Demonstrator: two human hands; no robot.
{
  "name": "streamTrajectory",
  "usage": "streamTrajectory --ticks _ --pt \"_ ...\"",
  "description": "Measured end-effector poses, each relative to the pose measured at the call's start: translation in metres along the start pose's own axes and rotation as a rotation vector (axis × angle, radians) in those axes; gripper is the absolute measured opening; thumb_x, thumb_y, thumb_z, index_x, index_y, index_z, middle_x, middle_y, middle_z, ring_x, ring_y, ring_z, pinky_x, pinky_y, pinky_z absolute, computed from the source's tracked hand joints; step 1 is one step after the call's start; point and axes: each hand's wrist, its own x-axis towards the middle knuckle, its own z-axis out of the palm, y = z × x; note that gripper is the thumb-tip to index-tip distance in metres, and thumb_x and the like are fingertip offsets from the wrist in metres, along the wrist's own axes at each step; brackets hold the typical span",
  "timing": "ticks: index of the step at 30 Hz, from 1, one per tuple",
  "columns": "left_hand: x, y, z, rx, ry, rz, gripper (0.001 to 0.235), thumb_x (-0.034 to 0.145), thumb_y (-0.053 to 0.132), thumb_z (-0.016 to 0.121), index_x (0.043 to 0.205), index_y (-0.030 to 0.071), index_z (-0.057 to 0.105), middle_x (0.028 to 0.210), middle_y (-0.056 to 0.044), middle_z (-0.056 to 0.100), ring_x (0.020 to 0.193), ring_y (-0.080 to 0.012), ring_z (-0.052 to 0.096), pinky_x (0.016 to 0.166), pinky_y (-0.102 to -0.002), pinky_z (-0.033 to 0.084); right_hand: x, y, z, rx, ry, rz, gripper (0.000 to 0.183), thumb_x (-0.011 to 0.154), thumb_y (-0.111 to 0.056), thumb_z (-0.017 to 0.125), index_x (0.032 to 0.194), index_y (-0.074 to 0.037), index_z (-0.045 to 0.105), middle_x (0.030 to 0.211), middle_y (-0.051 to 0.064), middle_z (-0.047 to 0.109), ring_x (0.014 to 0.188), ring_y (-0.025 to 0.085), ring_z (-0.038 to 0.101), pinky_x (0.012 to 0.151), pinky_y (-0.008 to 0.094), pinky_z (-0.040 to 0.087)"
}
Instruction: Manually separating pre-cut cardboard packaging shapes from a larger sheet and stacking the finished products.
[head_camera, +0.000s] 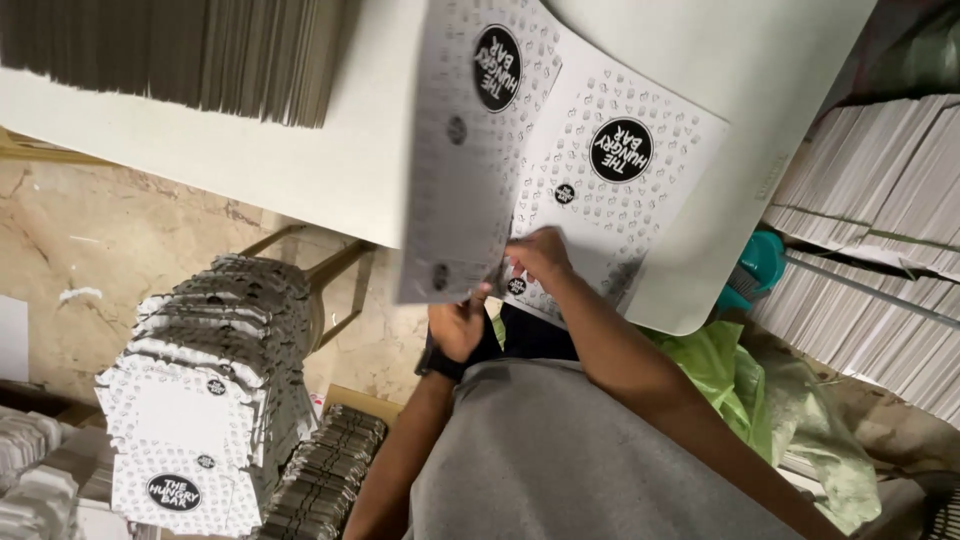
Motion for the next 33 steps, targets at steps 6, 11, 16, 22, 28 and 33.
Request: streamTrajectory --ticks 6,11,16,22,28,33 --pt "0.014 -0.076 0.01 -0.324 -0.01 -0.324 0.04 0.098 0.026 0.071 0.117 -0.009 0.069 0.108 -0.033 0.072 0.112 -0.0397 0.068 0.095 -0.055 0.051 -0.055 -0.042 -0.016 -0.055 -0.064 -0.068 0.032 0.072 -0.031 0.083 0.062 -0.002 0.071 0.05 0.015 0.064 0.031 0.015 0.049 0.033 0.025 0.034" --pt "0.006 -0.095 0.04 -0.536 -0.244 -0.49 0.045 0.082 0.013 0.084 0.116 -0.003 0.061 0.094 -0.017 0.071 0.082 -0.0257 0.069 0.07 -0.042 0.058 -0.061 -0.049 -0.023 -0.535 -0.239 -0.086 0.038 0.074 -0.04 0.081 0.065 -0.003 0.075 0.053 0.012 0.068 0.04 0.02 0.058 0.046 0.031 0.044" --pt "-0.002 -0.068 0.045 -0.434 -0.321 -0.507 0.031 0.083 0.007 0.08 0.104 -0.006 0.06 0.079 -0.018 0.072 0.064 -0.0253 0.074 0.05 -0.037 0.059 -0.068 -0.059 -0.017 -0.704 -0.226 -0.049 0.036 0.073 -0.043 0.078 0.06 -0.01 0.074 0.052 0.006 0.068 0.045 0.02 0.063 0.051 0.031 0.05" --pt "-0.001 -0.065 0.047 -0.146 -0.248 -0.525 0.025 0.076 0.019 0.081 0.079 -0.001 0.066 0.067 -0.017 0.072 0.066 -0.0303 0.074 0.061 -0.043 0.054 -0.053 -0.042 -0.016 -0.717 -0.175 -0.034 0.044 0.071 -0.057 0.078 0.059 -0.015 0.074 0.049 0.002 0.065 0.055 0.02 0.07 0.061 0.031 0.053" --pt "0.019 -0.071 0.023 -0.637 -0.266 -0.775 0.053 0.1 0.043 0.057 0.099 -0.011 0.057 0.076 -0.03 0.071 0.069 -0.0308 0.076 0.059 -0.038 0.065 -0.057 -0.038 -0.016 -0.733 -0.209 -0.094 0.047 0.071 -0.057 0.081 0.06 -0.012 0.074 0.046 0.003 0.063 0.054 0.021 0.069 0.062 0.031 0.053" --pt "-0.013 -0.013 0.006 -0.04 0.029 -0.081 0.072 0.1 0.047 0.059 0.041 0.007 0.049 0.037 -0.015 0.046 0.038 -0.0306 0.045 0.048 -0.033 0.037 0.003 0.029 -0.004 -0.923 -0.114 -0.125 0.024 0.074 -0.039 0.087 0.091 -0.023 0.08 0.087 0.005 0.078 0.094 0.03 0.075 0.083 0.043 0.061"
